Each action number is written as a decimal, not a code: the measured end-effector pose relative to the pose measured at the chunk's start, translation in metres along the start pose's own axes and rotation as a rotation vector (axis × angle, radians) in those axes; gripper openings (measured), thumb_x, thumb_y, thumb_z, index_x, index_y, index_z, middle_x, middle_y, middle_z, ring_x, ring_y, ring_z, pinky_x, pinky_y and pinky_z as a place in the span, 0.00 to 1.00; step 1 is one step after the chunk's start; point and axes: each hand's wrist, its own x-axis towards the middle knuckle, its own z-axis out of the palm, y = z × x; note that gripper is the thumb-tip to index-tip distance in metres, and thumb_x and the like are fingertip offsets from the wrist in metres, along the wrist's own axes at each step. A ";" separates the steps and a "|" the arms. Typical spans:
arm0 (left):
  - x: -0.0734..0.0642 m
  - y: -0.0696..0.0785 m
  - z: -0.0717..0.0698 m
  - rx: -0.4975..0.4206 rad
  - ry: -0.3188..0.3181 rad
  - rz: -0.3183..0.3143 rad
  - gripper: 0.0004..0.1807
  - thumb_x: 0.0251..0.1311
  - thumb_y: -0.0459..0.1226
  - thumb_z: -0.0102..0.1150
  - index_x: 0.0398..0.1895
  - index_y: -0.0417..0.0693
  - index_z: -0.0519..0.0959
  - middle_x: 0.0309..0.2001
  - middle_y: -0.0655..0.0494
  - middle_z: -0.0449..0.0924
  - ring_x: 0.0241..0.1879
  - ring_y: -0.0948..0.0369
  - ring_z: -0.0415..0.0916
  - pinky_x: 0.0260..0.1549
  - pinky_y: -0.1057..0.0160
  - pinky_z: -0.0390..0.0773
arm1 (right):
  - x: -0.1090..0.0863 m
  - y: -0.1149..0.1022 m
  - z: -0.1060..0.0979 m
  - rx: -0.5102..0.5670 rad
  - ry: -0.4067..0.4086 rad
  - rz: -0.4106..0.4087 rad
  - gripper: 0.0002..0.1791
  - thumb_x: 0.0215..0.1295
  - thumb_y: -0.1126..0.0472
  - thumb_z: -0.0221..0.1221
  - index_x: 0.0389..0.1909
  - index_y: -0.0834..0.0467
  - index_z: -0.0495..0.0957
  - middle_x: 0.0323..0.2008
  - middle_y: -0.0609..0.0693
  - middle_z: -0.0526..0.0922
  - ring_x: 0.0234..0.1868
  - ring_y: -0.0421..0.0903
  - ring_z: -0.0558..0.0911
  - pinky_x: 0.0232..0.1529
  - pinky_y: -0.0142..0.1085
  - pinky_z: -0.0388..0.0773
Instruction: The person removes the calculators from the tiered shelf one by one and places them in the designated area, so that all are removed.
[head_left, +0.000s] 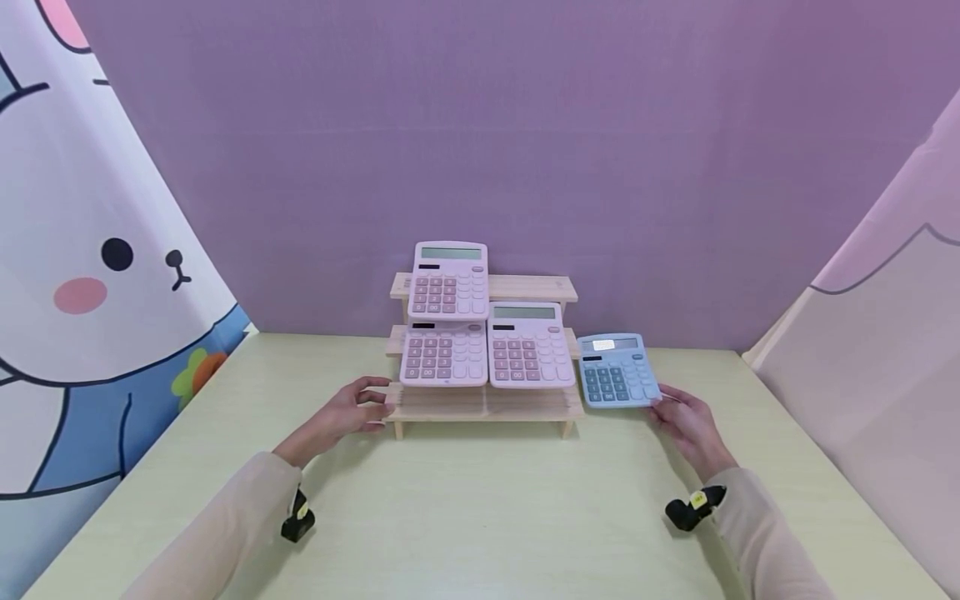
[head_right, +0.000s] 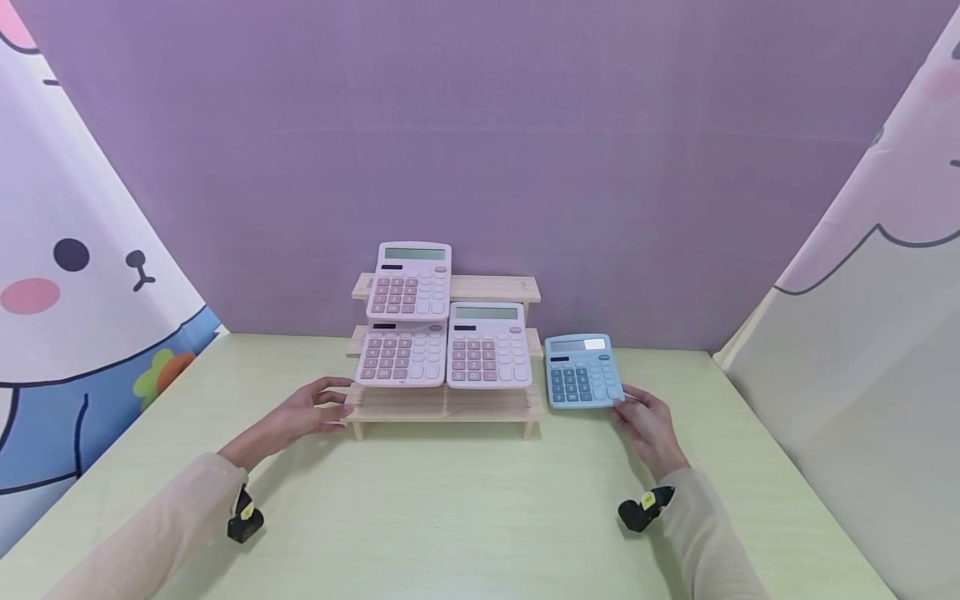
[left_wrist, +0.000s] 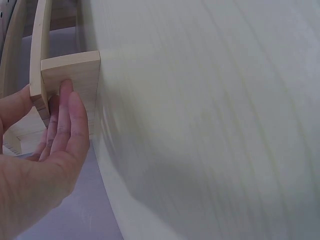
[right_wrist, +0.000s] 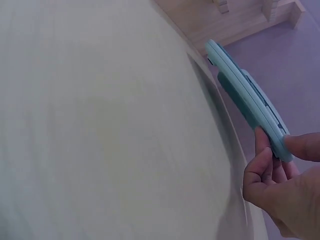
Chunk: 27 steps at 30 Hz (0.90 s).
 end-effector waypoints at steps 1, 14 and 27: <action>0.000 0.000 0.000 0.000 0.000 0.001 0.32 0.58 0.33 0.56 0.64 0.40 0.55 0.56 0.37 0.65 0.41 0.61 0.74 0.46 0.56 0.79 | 0.000 0.000 0.000 -0.006 -0.001 0.002 0.33 0.64 0.73 0.46 0.68 0.69 0.44 0.35 0.41 0.77 0.38 0.35 0.76 0.42 0.27 0.76; 0.001 0.000 0.001 0.017 0.004 -0.019 0.33 0.59 0.34 0.56 0.65 0.41 0.55 0.57 0.37 0.64 0.42 0.59 0.74 0.45 0.58 0.80 | 0.001 0.002 0.001 -0.037 0.017 0.016 0.33 0.64 0.72 0.46 0.68 0.69 0.44 0.35 0.42 0.77 0.37 0.37 0.77 0.40 0.27 0.77; 0.003 -0.001 0.001 0.014 0.011 -0.017 0.32 0.59 0.34 0.56 0.65 0.41 0.55 0.56 0.38 0.65 0.41 0.60 0.74 0.44 0.58 0.80 | 0.006 0.007 -0.002 -0.114 0.015 -0.036 0.32 0.62 0.74 0.48 0.65 0.74 0.45 0.32 0.42 0.76 0.33 0.33 0.79 0.38 0.25 0.79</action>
